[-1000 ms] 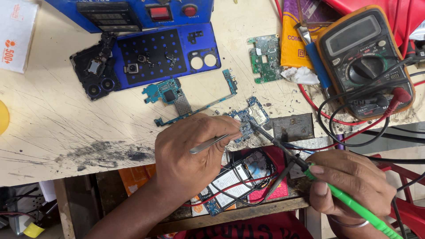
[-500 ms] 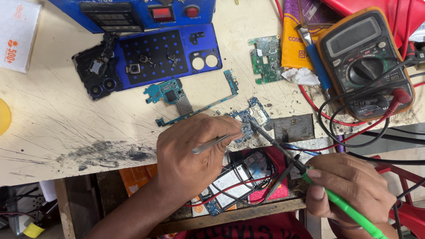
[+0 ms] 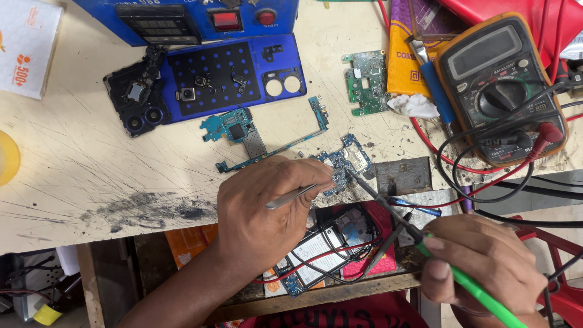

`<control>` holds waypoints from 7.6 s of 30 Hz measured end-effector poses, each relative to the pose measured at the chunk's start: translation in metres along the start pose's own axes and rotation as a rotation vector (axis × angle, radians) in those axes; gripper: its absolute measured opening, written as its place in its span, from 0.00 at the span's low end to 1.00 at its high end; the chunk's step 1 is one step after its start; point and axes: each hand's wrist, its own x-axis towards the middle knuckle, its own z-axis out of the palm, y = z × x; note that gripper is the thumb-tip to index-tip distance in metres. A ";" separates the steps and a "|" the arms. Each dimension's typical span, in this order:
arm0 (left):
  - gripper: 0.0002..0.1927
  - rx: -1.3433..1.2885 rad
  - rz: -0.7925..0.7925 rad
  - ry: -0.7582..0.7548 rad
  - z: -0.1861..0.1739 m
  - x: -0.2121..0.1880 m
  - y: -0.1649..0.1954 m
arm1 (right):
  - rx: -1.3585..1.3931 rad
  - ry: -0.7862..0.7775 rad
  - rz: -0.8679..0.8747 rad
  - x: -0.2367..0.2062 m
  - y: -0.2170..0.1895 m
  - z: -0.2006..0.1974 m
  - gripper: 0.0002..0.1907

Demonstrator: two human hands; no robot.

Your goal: The person probes a disassembled phone motherboard with multimeter test leads, then uses a soldering iron and tweezers to work on the board's components, repeatedly testing and soldering points on the circuit board at a cluttered workbench.

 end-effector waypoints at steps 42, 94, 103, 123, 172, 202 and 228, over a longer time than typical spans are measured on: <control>0.11 0.014 -0.001 0.014 0.000 -0.002 0.000 | -0.016 0.002 0.030 -0.001 -0.004 0.005 0.04; 0.13 0.050 0.000 0.016 0.000 -0.003 0.002 | -0.042 0.004 0.020 -0.011 0.001 -0.001 0.06; 0.12 0.048 -0.005 0.013 0.000 -0.003 0.002 | -0.043 0.011 0.006 -0.011 0.003 0.000 0.06; 0.11 0.044 -0.002 0.018 0.000 -0.003 0.002 | -0.039 0.023 -0.002 -0.013 0.004 0.001 0.06; 0.05 0.155 0.059 0.082 0.003 -0.011 0.034 | 0.076 0.297 -0.005 -0.042 0.023 -0.007 0.16; 0.05 -0.080 0.005 0.073 -0.001 -0.018 0.033 | 0.052 0.199 -0.029 -0.035 0.012 -0.005 0.14; 0.09 0.062 0.060 0.065 0.000 -0.017 0.030 | 0.045 0.165 0.026 -0.035 0.005 -0.004 0.15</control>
